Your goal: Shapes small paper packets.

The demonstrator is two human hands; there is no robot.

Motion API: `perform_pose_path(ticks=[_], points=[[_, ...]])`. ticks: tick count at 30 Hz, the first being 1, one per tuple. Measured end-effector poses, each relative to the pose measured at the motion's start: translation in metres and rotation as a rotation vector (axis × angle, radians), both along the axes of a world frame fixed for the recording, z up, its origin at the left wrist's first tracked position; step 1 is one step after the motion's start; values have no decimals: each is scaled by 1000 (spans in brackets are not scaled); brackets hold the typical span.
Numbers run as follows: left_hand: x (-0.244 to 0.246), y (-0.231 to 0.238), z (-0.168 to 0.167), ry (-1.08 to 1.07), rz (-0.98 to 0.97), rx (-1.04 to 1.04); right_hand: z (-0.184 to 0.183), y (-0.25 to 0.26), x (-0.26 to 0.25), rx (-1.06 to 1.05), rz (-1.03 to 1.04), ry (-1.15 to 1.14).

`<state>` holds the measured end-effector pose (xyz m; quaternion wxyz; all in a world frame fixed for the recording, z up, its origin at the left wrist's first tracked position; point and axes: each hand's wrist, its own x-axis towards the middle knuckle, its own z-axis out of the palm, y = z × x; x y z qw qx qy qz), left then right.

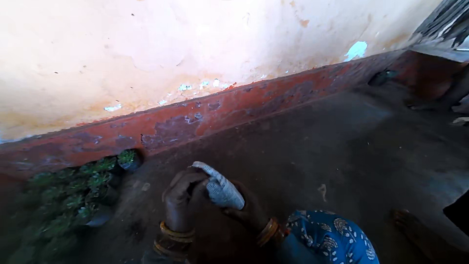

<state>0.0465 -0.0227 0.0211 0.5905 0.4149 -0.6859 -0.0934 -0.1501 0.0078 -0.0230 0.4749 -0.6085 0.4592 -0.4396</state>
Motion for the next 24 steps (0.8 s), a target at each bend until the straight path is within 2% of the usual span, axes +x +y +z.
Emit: perform_pose_path(ticks=[2, 5, 7, 10, 13, 16, 19, 24], points=[[-7, 3, -5, 80, 49, 247, -2, 2, -1, 96, -23, -65], [-26, 16, -14, 181, -141, 790, -3, 2, -3, 102, -84, -100], [-50, 32, -8, 166, -251, 1037, -4, 3, -4, 114, -153, -37], [-68, 40, -26, 268, -290, 1007, -5, 5, -3, 72, -247, 104], [-64, 32, -47, 209, -204, 927, -7, 0, -2, -82, -283, 239], [-59, 31, -42, 124, -132, 864, 0, 3, 3, -156, -312, 320], [-61, 37, -23, 6, -87, 854, 9, 7, 0, -158, -301, 387], [-60, 33, -48, -44, -76, 772, 7, 7, -6, -241, -338, 516]])
